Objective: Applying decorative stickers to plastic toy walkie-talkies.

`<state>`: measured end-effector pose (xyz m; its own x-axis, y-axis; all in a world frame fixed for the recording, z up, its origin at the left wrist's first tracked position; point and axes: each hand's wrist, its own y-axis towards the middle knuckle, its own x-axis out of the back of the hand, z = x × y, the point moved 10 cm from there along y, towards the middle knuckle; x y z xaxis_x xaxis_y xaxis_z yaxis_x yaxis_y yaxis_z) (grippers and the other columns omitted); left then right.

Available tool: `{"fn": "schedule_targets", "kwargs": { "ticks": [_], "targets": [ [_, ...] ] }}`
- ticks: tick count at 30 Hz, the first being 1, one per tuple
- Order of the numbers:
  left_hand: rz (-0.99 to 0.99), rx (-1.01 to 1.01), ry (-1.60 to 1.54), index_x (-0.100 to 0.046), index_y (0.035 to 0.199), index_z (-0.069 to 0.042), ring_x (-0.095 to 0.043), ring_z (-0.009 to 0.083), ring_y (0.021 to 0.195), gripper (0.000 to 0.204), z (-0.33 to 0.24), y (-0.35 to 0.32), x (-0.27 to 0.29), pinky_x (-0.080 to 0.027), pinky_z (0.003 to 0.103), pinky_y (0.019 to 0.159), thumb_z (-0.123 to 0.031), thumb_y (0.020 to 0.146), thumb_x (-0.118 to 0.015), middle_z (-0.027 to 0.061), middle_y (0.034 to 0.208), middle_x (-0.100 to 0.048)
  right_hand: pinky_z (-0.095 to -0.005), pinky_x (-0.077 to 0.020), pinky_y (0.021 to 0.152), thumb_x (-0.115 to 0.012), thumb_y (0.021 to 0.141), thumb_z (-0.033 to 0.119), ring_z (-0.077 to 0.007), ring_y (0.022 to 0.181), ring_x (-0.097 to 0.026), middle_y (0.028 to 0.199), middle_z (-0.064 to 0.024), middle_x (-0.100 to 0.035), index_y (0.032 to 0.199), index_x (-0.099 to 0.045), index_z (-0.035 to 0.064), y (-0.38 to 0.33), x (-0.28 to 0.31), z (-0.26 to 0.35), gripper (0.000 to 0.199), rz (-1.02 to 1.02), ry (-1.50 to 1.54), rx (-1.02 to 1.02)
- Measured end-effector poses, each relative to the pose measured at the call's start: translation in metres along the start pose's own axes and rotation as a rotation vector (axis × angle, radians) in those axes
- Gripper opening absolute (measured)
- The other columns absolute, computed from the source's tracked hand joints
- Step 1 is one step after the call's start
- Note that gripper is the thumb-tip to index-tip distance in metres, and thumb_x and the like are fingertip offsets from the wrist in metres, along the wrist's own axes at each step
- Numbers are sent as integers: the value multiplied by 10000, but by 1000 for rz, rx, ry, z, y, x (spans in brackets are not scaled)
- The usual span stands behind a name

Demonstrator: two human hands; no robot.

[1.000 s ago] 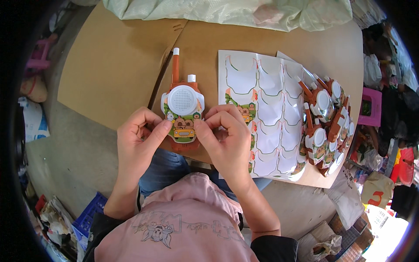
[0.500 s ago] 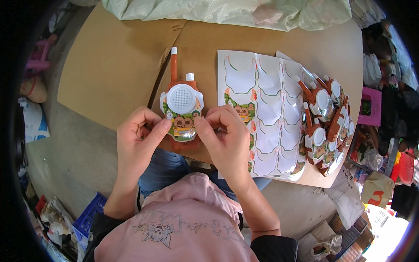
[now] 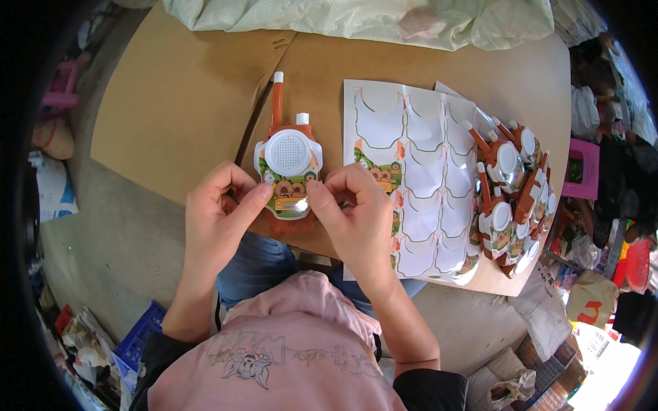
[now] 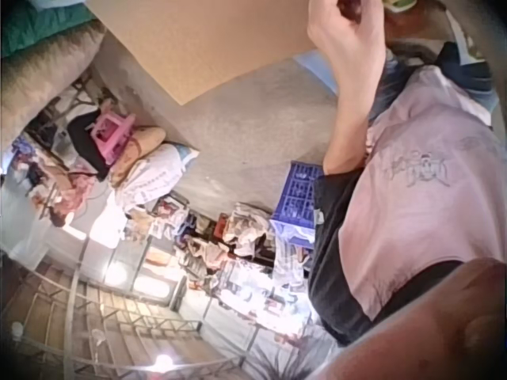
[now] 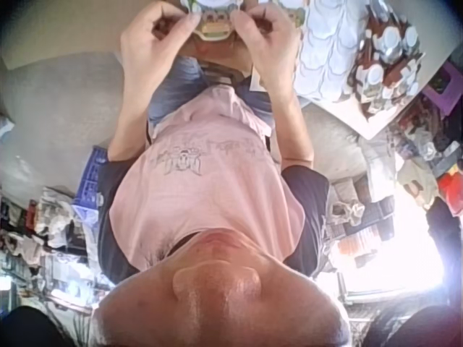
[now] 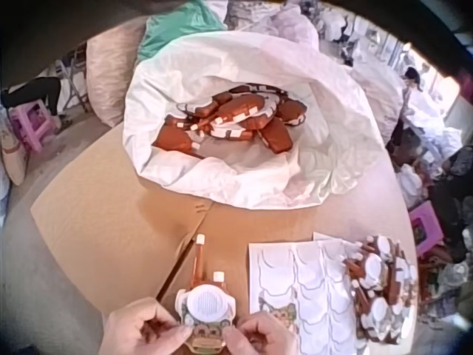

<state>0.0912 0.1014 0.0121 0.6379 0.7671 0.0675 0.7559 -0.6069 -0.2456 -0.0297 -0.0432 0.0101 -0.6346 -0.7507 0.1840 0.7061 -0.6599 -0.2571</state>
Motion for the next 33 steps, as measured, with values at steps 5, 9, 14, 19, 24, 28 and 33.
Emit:
{"fn": "schedule_targets", "kwargs": {
  "ticks": [5,9,14,19,24,28,33],
  "targets": [
    [-1,-22,70,-583,769,-3,-474,47,625,187,-3,3,0,-393,206,561,-69,843,-742,5,700,-569,-191,-416,541,-711,887,89,-25,622,-511,730,7,-567,803,-566,-8,1,1,-4,193,0,-23,-8],
    [4,-28,81,-582,766,-4,-477,52,626,191,-3,4,0,-398,209,567,-72,840,-745,9,698,-569,-190,-420,524,-701,901,106,-31,609,-542,697,-2,-583,811,-567,-12,1,1,-6,200,5,16,-33],
    [6,-37,88,-584,766,-2,-485,53,629,198,-4,4,0,-405,212,571,-79,836,-753,12,701,-578,-194,-417,495,-678,924,127,-49,563,-566,659,-11,-598,818,-570,-14,0,-2,-8,207,28,62,-105],
    [19,-56,132,-582,796,-4,-491,54,630,193,-6,4,-1,-411,213,571,-81,834,-756,11,711,-583,-194,-414,480,-654,944,143,-56,548,-578,641,-18,-602,810,-567,-9,-2,-2,-10,221,40,79,-137],
    [-44,-111,120,-567,1001,-12,-515,58,683,250,-7,0,2,-421,206,588,-41,828,-744,50,901,-609,-206,-434,466,-705,911,137,-82,559,-597,790,-65,-609,1019,-477,-8,-2,-2,-10,291,45,131,-136],
    [-29,-240,146,-519,1249,-1,-543,70,773,463,-25,1,-1,-455,208,655,30,826,-706,106,1169,-564,-223,-463,472,-813,810,183,-103,574,-614,934,-124,-600,1195,-385,4,-4,0,6,603,-1,-14,56],
    [109,-303,113,-483,1380,-3,-580,77,838,576,-23,2,-11,-485,218,703,62,840,-675,129,1277,-568,-200,-460,488,-830,774,117,-80,593,-595,1011,-115,-606,1251,-495,-13,-2,-8,17,598,65,-242,95]
  ]
}}
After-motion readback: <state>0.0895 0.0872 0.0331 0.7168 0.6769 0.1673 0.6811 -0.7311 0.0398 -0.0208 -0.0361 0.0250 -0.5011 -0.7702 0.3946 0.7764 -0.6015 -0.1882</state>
